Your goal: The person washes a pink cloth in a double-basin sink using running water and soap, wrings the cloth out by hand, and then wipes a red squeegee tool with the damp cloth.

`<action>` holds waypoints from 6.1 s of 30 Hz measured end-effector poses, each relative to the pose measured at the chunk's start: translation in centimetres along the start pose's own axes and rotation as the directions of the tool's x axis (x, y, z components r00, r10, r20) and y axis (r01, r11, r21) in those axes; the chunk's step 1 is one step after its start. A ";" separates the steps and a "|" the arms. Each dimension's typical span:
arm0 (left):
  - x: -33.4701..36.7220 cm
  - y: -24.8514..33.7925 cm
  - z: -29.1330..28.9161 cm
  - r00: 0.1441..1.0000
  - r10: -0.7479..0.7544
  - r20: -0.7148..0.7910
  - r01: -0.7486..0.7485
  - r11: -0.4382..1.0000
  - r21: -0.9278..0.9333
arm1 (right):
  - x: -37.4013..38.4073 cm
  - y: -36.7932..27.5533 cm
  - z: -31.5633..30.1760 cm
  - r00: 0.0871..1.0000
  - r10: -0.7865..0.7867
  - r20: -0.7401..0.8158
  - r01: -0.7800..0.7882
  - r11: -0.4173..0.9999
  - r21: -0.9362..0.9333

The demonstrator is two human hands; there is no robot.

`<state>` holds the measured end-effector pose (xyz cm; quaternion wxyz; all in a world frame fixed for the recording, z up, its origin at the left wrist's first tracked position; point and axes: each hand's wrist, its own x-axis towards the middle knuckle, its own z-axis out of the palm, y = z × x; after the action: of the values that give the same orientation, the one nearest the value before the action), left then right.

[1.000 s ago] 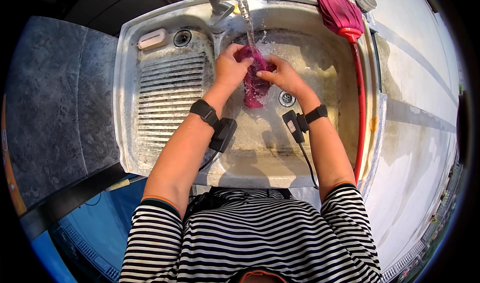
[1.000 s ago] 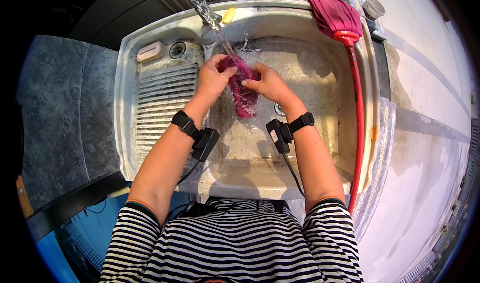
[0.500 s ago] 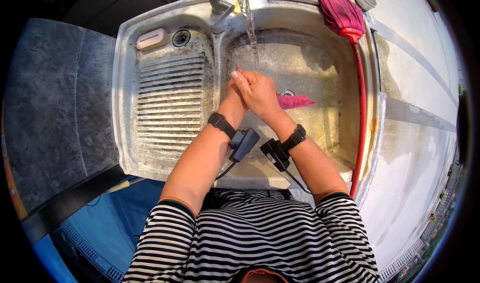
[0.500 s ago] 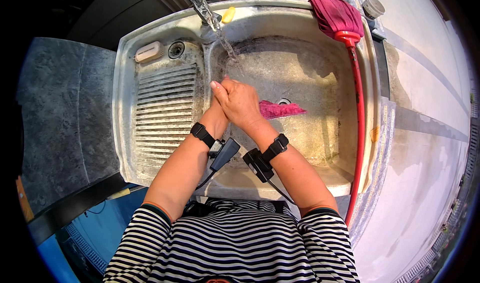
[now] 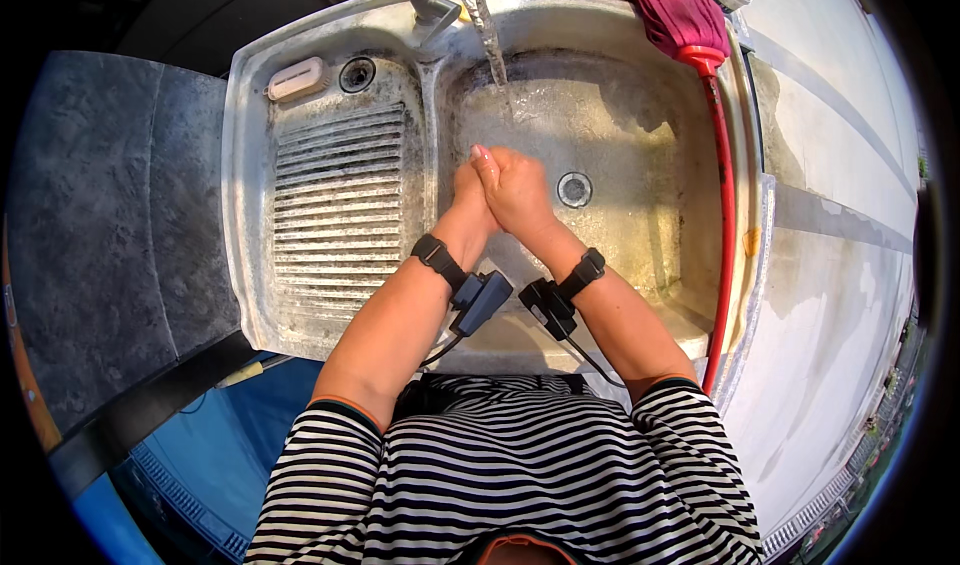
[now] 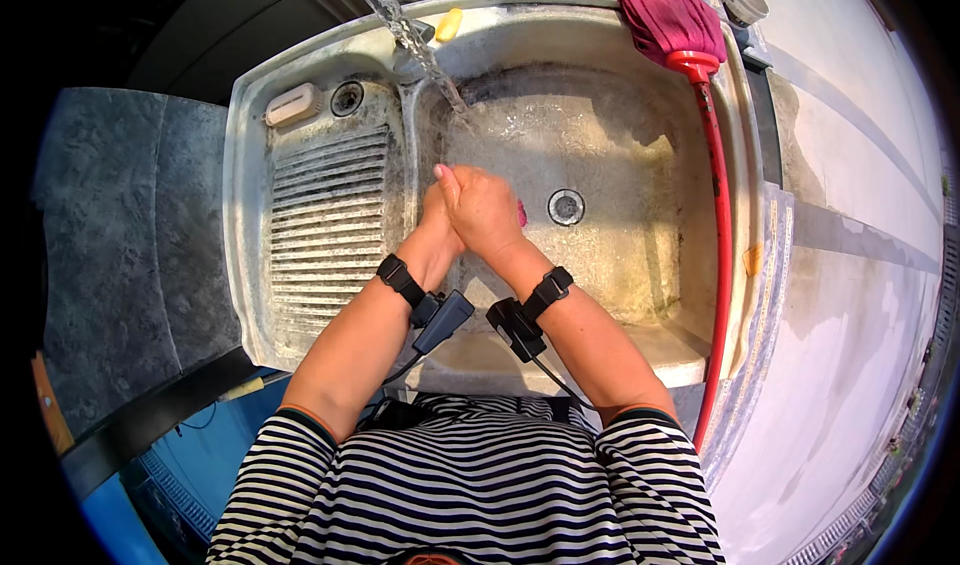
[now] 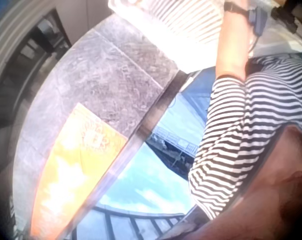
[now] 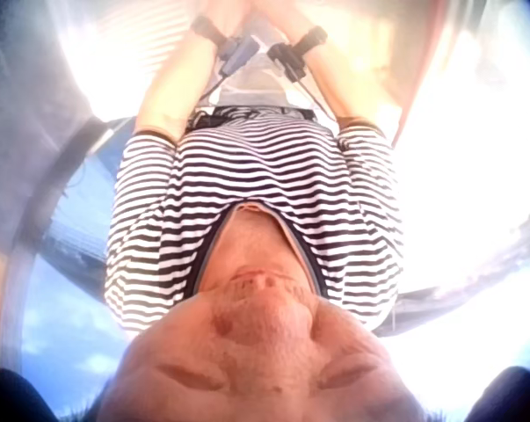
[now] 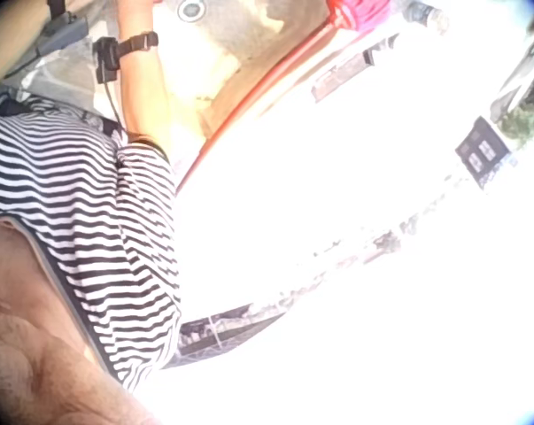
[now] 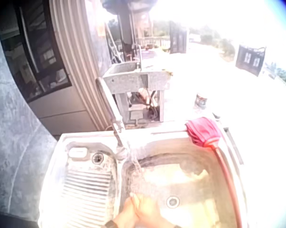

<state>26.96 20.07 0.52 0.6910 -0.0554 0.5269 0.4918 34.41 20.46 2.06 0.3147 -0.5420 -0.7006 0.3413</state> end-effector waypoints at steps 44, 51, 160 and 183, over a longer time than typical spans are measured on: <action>2.1 1.6 -0.2 0.962 -0.175 0.209 0.166 0.984 0.061 | 1.4 -2.3 -2.2 0.996 0.089 0.013 -0.090 0.984 0.152; 1.7 0.1 0.1 0.988 -0.003 0.155 0.025 0.990 -0.138 | 2.6 0.5 -0.5 0.986 0.122 -0.110 -0.122 0.992 0.014; 1.1 0.6 0.4 0.996 0.014 -0.087 -0.014 1.000 0.004 | 2.4 1.7 0.8 0.980 0.191 -0.048 -0.196 0.963 -0.183; 1.1 4.7 2.9 0.811 0.552 0.194 -0.539 0.578 0.613 | 5.2 1.3 -3.2 0.969 0.178 0.173 -0.209 0.961 0.180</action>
<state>25.34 24.92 2.98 0.4768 0.3444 0.6593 0.4683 36.61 26.18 3.19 0.2762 -0.5460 -0.6294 0.4791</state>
